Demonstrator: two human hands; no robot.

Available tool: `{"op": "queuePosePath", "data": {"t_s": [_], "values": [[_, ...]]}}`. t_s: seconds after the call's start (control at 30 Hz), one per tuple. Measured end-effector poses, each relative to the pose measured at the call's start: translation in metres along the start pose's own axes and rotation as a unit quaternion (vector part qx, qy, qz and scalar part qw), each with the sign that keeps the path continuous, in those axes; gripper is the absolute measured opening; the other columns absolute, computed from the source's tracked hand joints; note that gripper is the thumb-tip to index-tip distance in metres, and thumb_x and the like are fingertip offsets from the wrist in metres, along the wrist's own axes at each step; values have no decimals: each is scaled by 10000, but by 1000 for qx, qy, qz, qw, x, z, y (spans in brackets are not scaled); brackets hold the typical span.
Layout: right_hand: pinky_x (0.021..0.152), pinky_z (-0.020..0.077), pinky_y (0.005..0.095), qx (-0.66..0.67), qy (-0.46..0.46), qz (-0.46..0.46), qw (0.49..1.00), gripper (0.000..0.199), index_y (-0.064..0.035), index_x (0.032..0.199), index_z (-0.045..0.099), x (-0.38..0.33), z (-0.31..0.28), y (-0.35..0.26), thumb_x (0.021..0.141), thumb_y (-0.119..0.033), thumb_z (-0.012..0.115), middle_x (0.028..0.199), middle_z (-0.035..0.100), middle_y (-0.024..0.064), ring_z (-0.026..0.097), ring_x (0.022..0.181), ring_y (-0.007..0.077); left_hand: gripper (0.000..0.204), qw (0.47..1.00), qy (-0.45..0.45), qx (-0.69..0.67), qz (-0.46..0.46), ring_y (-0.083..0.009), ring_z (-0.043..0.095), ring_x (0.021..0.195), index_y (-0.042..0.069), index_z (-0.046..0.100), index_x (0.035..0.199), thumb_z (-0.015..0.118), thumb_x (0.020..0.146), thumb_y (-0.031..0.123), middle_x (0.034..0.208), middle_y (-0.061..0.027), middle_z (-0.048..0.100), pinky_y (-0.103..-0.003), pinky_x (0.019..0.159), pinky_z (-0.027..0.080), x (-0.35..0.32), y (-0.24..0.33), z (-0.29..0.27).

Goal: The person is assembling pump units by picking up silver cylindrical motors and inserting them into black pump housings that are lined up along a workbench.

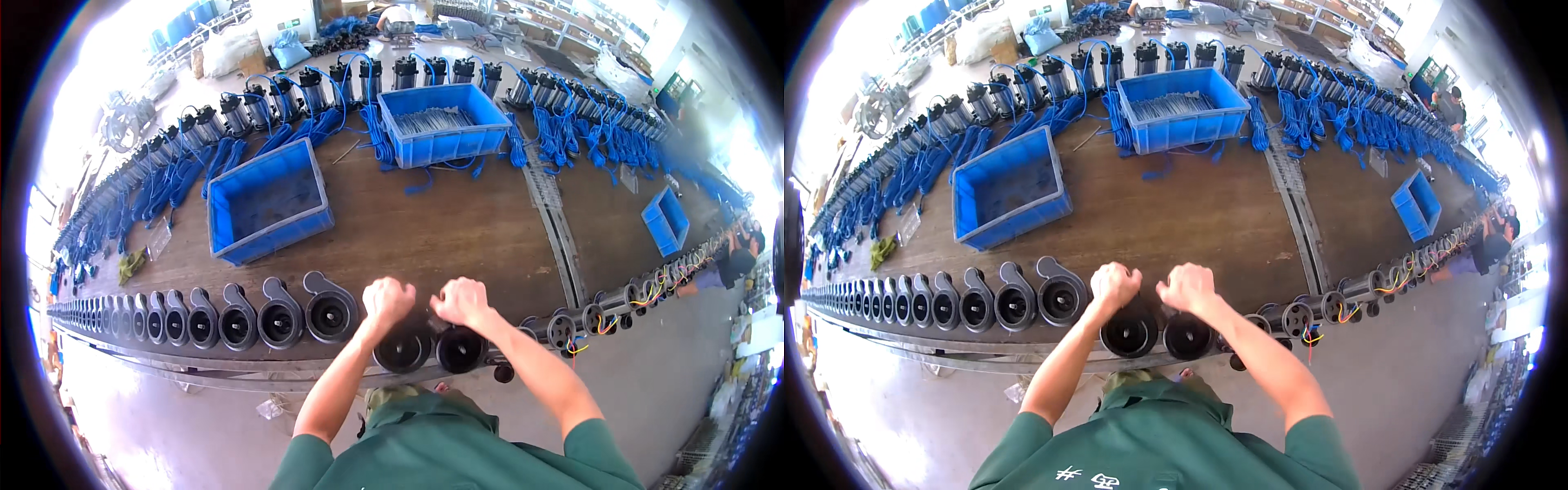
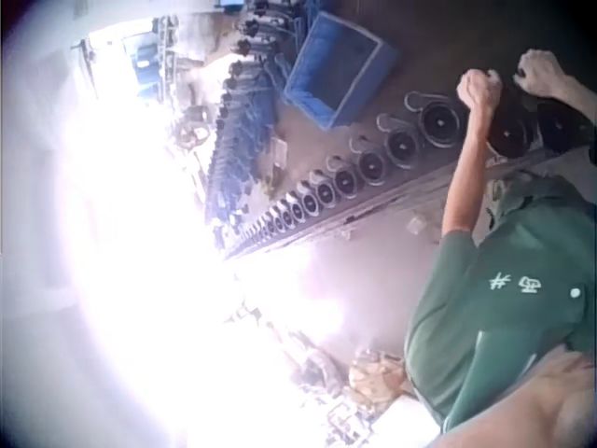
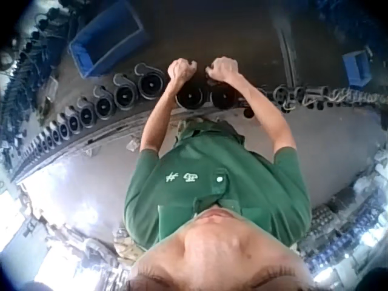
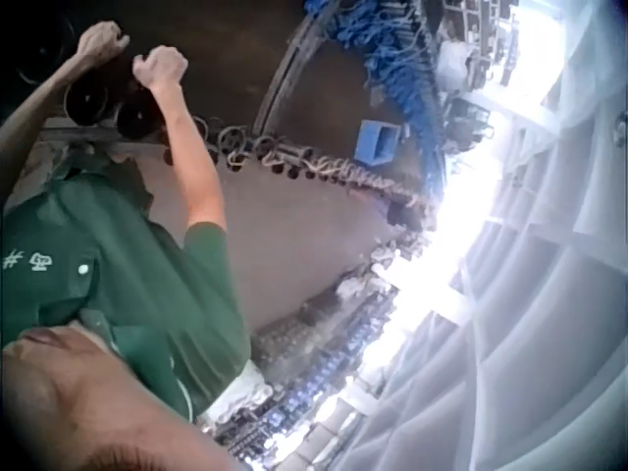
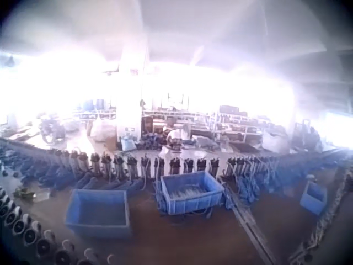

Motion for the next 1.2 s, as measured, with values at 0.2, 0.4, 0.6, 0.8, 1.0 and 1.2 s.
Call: {"op": "queuePosePath", "data": {"t_s": [0.2, 0.4, 0.6, 0.8, 1.0, 1.2], "values": [[876, 579, 459, 9, -40, 27, 999, 476, -137, 872, 825, 97, 26, 11, 876, -569, 625, 955, 756, 192, 729, 961, 376, 400, 999, -20, 21, -47, -405, 704, 959, -7, 765, 952, 593, 901, 350, 980, -230, 745, -475, 881, 545, 61, -25, -5], [935, 512, 445, 177, 274, -2, 945, 453, -14, 1234, 581, -14, -49, 17, 932, -320, 726, 1156, 642, 192, 626, 1072, 353, 172, 900, 150, -410, -11, -127, 525, 801, 54, 540, 1013, 689, 931, 78, 907, -51, 571, -293, 702, 465, -110, -36, -53], [598, 455, 243, 543, 61, 368, 752, 444, 30, 1175, 530, -130, 79, 51, 934, -281, 736, 954, 630, 79, 601, 719, 119, 487, 538, -63, -797, -268, -391, 664, 1064, 11, 496, 1361, 655, 901, 21, 1236, -239, 622, -551, 865, 609, -118, -62, 107], [508, 500, 278, 720, 36, 310, 620, 282, 47, 950, 727, -87, 127, 52, 894, -200, 602, 808, 743, 162, 678, 612, 179, 464, 423, -4, -855, -301, -417, 637, 1119, 5, 506, 1300, 507, 850, -108, 1264, -218, 596, -630, 927, 606, -97, -71, 129], [520, 531, 276, 706, 30, 276, 652, 296, 59, 936, 715, -71, 128, 49, 893, -213, 606, 795, 738, 160, 681, 597, 181, 456, 425, 24, -857, -291, -389, 659, 1090, 15, 540, 1278, 514, 838, -105, 1237, -191, 625, -615, 908, 621, -87, -82, 138], [516, 565, 304, 709, 32, 297, 638, 284, 74, 886, 697, -71, 123, 59, 885, -202, 629, 758, 725, 144, 696, 582, 194, 243, 416, 22, -855, -310, -403, 679, 1053, -125, 587, 1086, 536, 857, -61, 1123, -240, 669, -611, 957, 601, -86, -75, 135]]}}
Point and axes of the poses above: each hand's wrist, its own x-axis towards the middle knuckle, its own z-axis out of the palm, y = z × x, the point moved 10 cm from there along x, towards the middle knuckle
